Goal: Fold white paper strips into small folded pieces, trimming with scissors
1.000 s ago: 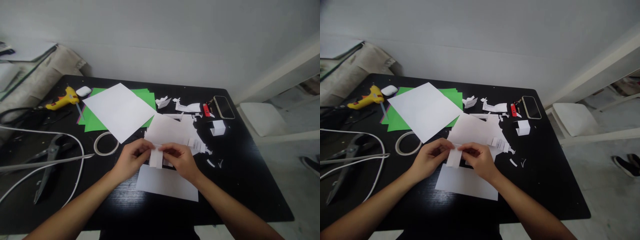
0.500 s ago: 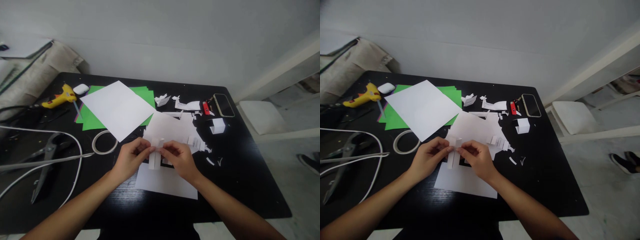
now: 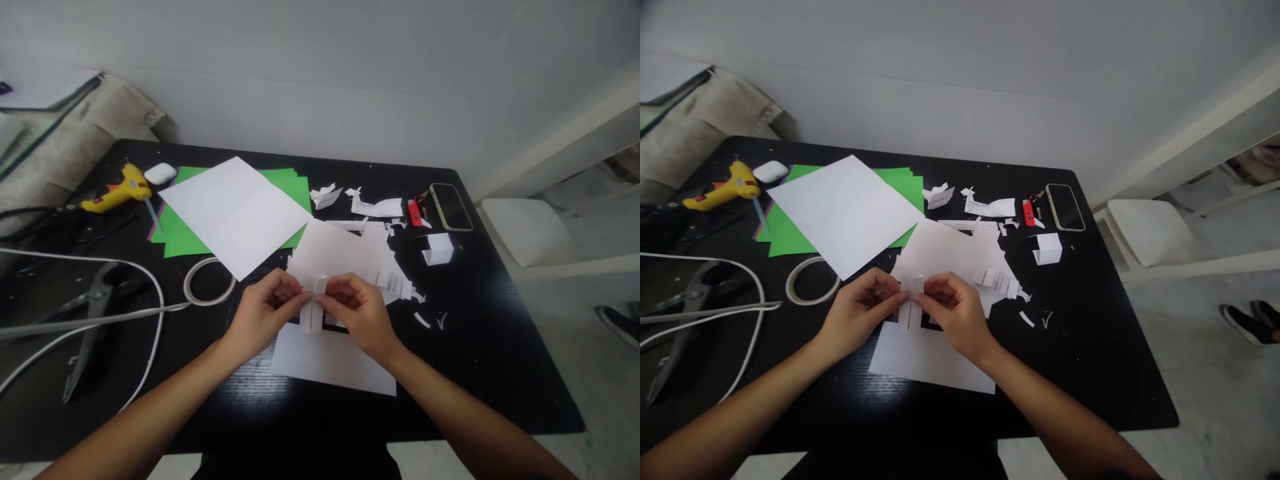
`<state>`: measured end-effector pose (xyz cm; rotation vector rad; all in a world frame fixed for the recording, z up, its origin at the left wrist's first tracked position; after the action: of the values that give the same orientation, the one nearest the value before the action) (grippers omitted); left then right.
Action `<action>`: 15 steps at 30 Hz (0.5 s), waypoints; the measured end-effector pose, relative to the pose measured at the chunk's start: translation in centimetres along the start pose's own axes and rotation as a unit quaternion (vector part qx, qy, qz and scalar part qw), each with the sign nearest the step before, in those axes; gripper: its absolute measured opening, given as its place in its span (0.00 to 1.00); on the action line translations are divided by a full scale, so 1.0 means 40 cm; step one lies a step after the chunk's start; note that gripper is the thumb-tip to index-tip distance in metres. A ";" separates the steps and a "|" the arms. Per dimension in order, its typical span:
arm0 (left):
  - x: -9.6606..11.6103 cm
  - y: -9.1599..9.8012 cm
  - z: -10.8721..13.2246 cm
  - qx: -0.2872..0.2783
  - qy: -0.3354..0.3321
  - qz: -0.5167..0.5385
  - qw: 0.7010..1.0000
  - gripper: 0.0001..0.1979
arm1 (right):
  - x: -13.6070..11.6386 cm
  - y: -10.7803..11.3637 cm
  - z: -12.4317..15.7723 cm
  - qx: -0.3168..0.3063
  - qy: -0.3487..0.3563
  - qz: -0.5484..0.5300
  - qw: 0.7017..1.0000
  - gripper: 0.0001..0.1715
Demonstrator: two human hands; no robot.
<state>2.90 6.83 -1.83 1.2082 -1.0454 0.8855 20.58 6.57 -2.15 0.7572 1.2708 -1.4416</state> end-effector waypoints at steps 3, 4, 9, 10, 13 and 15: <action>-0.003 -0.001 0.000 0.006 0.002 0.014 1.000 0.08 | 0.001 0.001 0.000 0.001 0.002 0.004 1.000 0.17; -0.003 -0.002 -0.001 0.006 0.003 0.019 1.000 0.08 | 0.001 0.002 -0.001 0.001 0.000 0.002 1.000 0.17; 0.004 -0.006 -0.003 -0.003 0.002 0.034 0.999 0.06 | 0.003 0.001 -0.004 0.001 -0.023 -0.008 1.000 0.18; 0.006 -0.006 -0.004 -0.006 0.002 0.040 0.999 0.05 | 0.004 0.001 -0.004 0.001 -0.031 -0.015 0.999 0.18; 0.008 -0.008 -0.005 -0.018 0.012 0.069 0.997 0.04 | 0.009 0.004 -0.005 0.004 -0.065 -0.047 0.997 0.20; 0.006 -0.011 -0.004 -0.031 0.029 0.091 0.995 0.04 | 0.015 0.007 -0.005 0.007 -0.093 -0.064 0.994 0.20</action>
<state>3.39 6.92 -1.75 1.0424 -1.1411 1.0158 20.63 6.62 -2.83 0.5451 1.1841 -1.5875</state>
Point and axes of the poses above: each hand's wrist, its own z-axis away from the middle knuckle, its own y-axis out of the back of the hand, x = y × z, the point moved 6 cm from there along -z, towards the middle knuckle, and after that the axes turned 11 degrees about -z, right-handed, at the moved point
